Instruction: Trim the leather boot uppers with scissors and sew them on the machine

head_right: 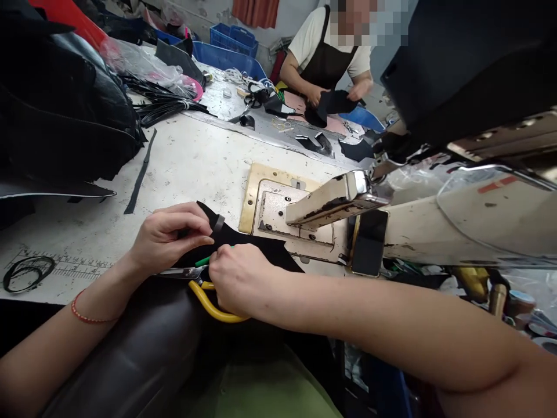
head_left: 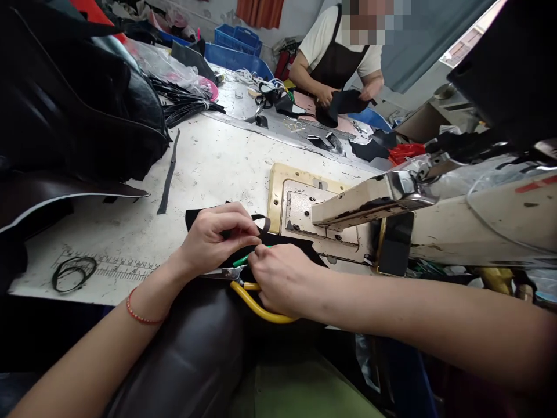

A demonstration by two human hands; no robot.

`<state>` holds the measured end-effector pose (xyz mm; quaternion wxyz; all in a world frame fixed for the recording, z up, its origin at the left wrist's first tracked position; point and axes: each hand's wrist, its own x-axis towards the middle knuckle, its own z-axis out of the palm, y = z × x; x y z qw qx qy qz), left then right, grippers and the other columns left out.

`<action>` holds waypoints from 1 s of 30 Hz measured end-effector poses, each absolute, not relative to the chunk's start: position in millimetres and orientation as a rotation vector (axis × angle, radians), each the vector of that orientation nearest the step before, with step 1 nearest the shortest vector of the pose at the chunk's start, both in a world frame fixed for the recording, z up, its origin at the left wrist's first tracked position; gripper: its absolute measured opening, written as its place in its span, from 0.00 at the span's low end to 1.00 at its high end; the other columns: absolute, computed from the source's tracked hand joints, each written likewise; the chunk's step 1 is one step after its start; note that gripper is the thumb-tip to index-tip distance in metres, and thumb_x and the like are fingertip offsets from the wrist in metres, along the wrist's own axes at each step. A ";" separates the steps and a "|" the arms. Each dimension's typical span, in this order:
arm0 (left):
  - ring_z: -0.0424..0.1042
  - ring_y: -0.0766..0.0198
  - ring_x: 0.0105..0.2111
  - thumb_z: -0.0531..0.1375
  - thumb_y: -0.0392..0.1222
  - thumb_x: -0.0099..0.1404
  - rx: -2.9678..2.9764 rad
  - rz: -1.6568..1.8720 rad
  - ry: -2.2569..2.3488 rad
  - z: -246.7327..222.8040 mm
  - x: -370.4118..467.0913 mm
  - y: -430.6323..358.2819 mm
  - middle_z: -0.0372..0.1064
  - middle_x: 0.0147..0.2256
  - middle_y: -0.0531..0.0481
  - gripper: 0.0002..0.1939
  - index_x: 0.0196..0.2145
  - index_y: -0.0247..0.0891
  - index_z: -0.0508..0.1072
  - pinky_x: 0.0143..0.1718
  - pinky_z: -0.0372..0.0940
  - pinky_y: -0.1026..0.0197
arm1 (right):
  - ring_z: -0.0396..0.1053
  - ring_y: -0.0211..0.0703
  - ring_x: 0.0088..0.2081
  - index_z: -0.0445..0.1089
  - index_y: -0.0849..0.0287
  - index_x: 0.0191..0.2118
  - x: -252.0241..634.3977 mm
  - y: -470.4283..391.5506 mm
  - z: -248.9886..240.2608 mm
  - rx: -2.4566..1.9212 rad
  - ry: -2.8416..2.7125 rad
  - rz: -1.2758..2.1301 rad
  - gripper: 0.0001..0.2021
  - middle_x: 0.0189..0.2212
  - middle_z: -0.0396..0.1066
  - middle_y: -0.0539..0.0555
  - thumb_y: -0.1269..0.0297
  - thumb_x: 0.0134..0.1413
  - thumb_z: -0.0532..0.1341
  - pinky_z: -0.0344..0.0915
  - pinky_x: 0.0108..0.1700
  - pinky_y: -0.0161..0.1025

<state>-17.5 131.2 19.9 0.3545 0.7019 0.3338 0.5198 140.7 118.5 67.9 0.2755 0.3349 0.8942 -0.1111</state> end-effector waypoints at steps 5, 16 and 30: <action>0.64 0.71 0.26 0.67 0.33 0.57 1.740 1.591 1.013 20.1 -21.8 128.4 0.67 0.27 0.55 0.05 0.27 0.39 0.75 0.26 0.58 0.67 | 0.74 0.51 0.30 0.72 0.63 0.36 133.7 114.6 61.7 0.925 2.528 -0.258 0.10 0.31 0.74 0.61 0.68 0.47 0.58 0.67 0.29 0.40; 0.71 0.62 0.29 0.72 0.47 0.47 1.092 1.403 1.988 31.6 -115.2 34.9 0.72 0.27 0.60 0.19 0.38 0.51 0.75 0.31 0.67 0.62 | 0.74 0.49 0.34 0.72 0.61 0.34 148.2 134.4 56.2 1.142 2.535 -0.447 0.12 0.32 0.75 0.59 0.60 0.58 0.55 0.57 0.29 0.36; 0.76 0.43 0.45 0.73 0.48 0.41 0.190 1.032 1.687 3.3 -54.6 -40.0 0.79 0.37 0.48 0.33 0.47 0.44 0.73 0.43 0.75 0.47 | 0.70 0.48 0.34 0.64 0.59 0.35 246.3 107.7 91.3 1.847 2.617 -0.485 0.13 0.33 0.72 0.58 0.54 0.61 0.56 0.60 0.34 0.39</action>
